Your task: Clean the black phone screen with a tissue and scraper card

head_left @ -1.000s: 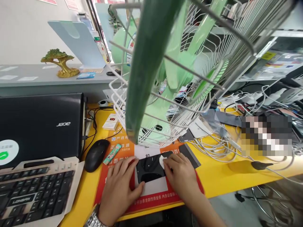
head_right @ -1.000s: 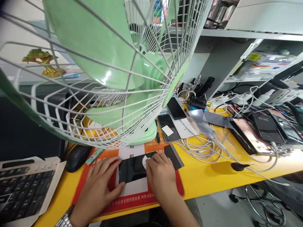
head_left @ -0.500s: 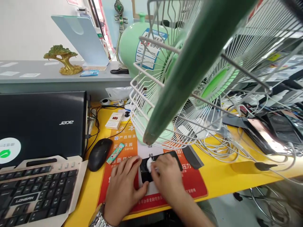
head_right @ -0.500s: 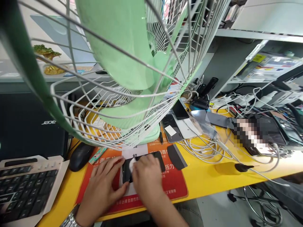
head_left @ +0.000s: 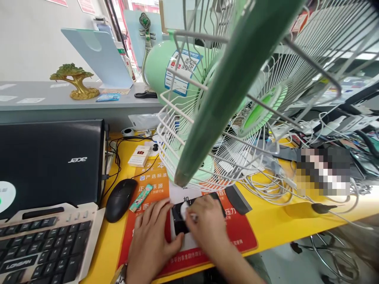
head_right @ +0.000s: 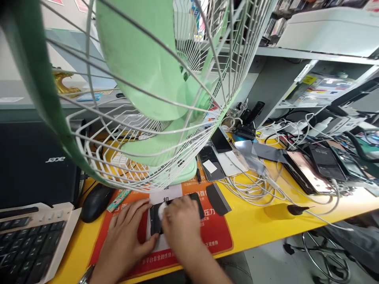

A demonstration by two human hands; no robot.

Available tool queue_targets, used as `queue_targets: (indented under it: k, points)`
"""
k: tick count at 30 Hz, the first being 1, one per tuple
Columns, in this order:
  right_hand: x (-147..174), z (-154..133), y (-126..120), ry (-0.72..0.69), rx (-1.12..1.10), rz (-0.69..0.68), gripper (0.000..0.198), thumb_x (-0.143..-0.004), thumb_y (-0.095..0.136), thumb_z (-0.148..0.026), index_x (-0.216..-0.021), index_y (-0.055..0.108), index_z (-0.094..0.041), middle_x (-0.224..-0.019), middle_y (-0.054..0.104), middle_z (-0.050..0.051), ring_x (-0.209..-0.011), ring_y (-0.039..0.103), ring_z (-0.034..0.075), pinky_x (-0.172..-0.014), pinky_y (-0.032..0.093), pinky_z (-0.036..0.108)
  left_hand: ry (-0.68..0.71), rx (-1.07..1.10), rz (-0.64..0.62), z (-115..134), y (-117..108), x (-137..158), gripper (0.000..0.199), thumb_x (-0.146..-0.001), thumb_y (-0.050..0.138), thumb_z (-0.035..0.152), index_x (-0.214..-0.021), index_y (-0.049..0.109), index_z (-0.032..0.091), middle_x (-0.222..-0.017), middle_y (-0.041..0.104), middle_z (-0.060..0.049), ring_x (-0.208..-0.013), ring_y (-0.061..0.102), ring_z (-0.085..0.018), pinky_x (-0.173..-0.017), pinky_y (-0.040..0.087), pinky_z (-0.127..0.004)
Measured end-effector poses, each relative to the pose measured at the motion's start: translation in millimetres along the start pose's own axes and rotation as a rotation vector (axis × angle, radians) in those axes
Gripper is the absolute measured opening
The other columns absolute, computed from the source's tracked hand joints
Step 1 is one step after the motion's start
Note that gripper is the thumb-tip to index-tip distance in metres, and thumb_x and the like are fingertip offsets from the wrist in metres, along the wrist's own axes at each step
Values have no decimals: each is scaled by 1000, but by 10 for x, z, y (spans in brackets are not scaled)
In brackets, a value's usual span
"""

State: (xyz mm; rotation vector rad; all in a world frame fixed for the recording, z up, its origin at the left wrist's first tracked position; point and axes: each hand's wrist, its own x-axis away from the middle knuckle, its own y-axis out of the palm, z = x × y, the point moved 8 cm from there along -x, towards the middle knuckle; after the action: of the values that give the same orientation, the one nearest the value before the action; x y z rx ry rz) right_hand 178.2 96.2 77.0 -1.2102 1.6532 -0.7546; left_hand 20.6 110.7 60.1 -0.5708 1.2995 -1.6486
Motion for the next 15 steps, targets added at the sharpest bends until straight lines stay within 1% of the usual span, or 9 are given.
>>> queue_targets:
  k: [2, 4, 5, 9, 10, 12, 15]
  points:
    - [-42, 226, -106, 89, 29, 37, 18, -77, 67, -11, -64, 64, -23, -70, 67, 0, -76, 55, 21, -70, 29, 34, -3, 11, 1, -4, 8, -2, 55, -76, 65, 33, -130, 52, 25, -140, 57, -7, -129, 48, -32, -105, 35, -49]
    - [-80, 313, -139, 132, 46, 52, 19, -78, 66, -10, -63, 64, -22, -68, 66, 2, -75, 54, 22, -70, 29, 34, 1, 14, 2, -5, 21, -1, 55, -76, 66, 33, -128, 52, 25, -140, 57, -8, -129, 48, -32, -105, 35, -49]
    - [-96, 266, -109, 123, 43, 44, 19, -78, 66, -10, -63, 64, -22, -68, 67, 2, -76, 55, 22, -70, 29, 35, -1, 9, 4, -9, 29, 2, 55, -75, 65, 33, -128, 52, 25, -140, 57, -8, -130, 48, -32, -105, 35, -50]
    - [-140, -172, 113, -12, -3, -39, 12, -75, 71, -16, -68, 66, -24, -75, 70, -2, -80, 58, 20, -73, 32, 34, -26, -36, 24, -33, 52, 26, 59, -72, 63, 28, -129, 49, 23, -141, 55, -10, -130, 48, -33, -106, 34, -50]
    - [-151, -214, 133, -25, -6, -56, 12, -75, 72, -16, -68, 66, -25, -75, 70, -2, -81, 58, 20, -73, 32, 34, -30, -45, 23, -35, 56, 30, 59, -72, 63, 28, -129, 49, 23, -142, 55, -10, -130, 48, -33, -106, 34, -50]
    - [-174, -153, 104, 5, 9, -65, 14, -77, 69, -15, -67, 65, -23, -74, 69, -1, -80, 58, 20, -73, 32, 34, -31, -49, 20, -32, 56, 31, 57, -74, 64, 31, -128, 49, 23, -142, 55, -10, -131, 47, -33, -107, 34, -51]
    - [-168, 21, 12, 90, 48, -34, 18, -81, 63, -11, -66, 64, -21, -75, 69, 4, -79, 57, 22, -74, 31, 35, -19, -39, 17, -26, 51, 16, 54, -74, 66, 35, -125, 51, 22, -140, 56, -11, -130, 48, -34, -107, 34, -51]
